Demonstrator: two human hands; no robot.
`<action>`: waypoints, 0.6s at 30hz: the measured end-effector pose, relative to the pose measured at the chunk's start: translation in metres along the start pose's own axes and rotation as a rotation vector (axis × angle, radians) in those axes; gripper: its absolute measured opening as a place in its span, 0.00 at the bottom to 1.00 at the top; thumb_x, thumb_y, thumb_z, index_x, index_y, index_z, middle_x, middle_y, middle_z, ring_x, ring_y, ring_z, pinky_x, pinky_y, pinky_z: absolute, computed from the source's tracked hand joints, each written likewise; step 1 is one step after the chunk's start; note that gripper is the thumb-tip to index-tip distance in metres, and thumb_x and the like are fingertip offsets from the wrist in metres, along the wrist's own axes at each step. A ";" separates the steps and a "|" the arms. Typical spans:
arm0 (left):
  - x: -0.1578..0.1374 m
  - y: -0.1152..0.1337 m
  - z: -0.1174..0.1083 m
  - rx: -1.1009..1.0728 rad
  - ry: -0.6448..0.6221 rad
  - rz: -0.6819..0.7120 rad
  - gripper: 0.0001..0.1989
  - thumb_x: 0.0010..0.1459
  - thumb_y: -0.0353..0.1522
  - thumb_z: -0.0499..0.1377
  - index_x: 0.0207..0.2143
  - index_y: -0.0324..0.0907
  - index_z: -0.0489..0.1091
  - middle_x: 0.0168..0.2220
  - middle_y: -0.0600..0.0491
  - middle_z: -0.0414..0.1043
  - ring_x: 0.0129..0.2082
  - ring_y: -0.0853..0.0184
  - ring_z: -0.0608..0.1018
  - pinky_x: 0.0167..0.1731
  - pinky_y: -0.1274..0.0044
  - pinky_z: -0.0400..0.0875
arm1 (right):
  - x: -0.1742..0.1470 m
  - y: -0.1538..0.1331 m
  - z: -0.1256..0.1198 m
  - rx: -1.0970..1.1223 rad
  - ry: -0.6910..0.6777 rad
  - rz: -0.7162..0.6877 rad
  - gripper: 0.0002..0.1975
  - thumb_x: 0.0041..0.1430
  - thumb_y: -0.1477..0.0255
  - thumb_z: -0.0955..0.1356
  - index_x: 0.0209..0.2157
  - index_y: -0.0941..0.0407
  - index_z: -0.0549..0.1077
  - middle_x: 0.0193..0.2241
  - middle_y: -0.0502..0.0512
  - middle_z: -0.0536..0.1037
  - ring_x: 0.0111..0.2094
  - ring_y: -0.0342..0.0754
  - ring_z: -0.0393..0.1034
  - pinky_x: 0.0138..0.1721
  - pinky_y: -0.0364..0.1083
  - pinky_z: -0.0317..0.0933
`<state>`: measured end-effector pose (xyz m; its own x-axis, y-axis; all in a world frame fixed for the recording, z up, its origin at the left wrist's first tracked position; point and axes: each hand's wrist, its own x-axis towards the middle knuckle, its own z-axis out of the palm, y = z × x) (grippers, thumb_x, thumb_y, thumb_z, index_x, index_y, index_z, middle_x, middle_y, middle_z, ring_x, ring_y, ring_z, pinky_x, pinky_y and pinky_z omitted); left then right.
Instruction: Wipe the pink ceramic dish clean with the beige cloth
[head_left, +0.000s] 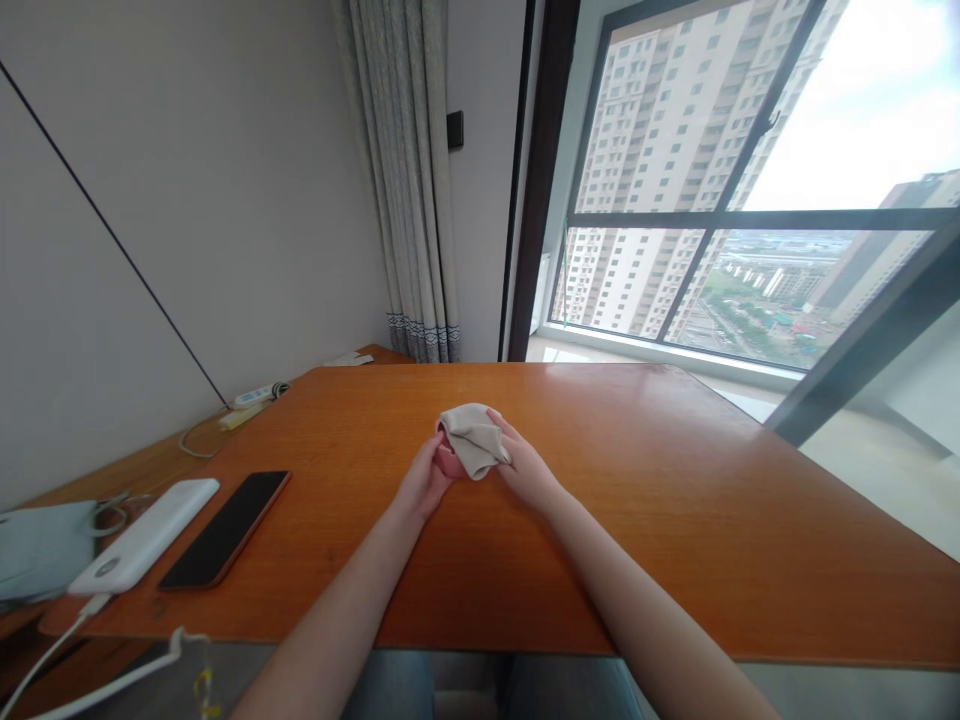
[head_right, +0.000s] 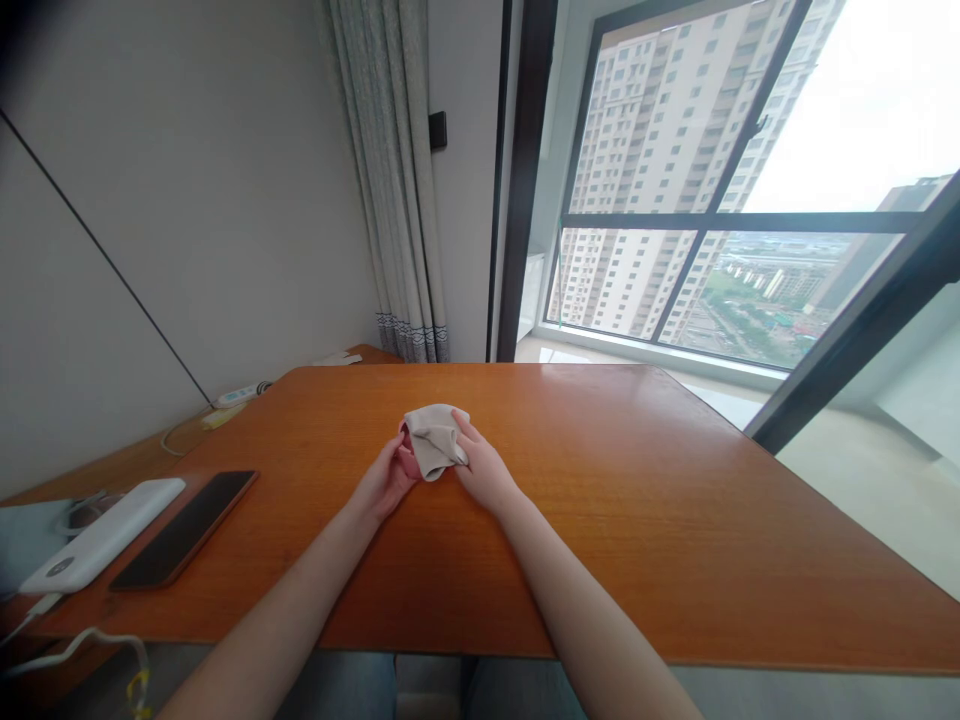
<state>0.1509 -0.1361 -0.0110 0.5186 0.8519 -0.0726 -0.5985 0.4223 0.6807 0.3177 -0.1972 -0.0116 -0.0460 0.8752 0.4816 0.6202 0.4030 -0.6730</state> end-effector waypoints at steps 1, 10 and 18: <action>0.000 0.002 0.000 0.000 -0.010 0.034 0.19 0.58 0.32 0.56 0.53 0.43 0.66 0.49 0.51 0.72 0.45 0.64 0.76 0.43 0.74 0.72 | -0.002 -0.003 0.004 -0.010 -0.005 -0.006 0.29 0.51 0.80 0.62 0.56 0.51 0.66 0.65 0.52 0.50 0.63 0.54 0.50 0.60 0.53 0.50; 0.005 0.010 -0.008 -0.100 0.112 0.075 0.19 0.57 0.31 0.56 0.52 0.40 0.65 0.44 0.48 0.75 0.42 0.64 0.77 0.40 0.75 0.74 | 0.001 -0.016 0.011 0.568 0.386 0.174 0.18 0.56 0.67 0.64 0.47 0.55 0.73 0.53 0.57 0.71 0.54 0.54 0.64 0.56 0.53 0.57; -0.006 -0.001 0.002 -0.012 -0.126 -0.047 0.27 0.56 0.33 0.58 0.57 0.41 0.60 0.52 0.44 0.69 0.53 0.56 0.70 0.52 0.61 0.65 | 0.007 0.022 0.012 0.796 0.687 0.567 0.20 0.48 0.62 0.68 0.42 0.57 0.72 0.39 0.55 0.79 0.42 0.51 0.73 0.42 0.47 0.67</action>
<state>0.1500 -0.1421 -0.0095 0.6182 0.7859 -0.0113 -0.5790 0.4651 0.6697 0.3219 -0.1787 -0.0295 0.6564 0.7533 0.0404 -0.2534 0.2706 -0.9287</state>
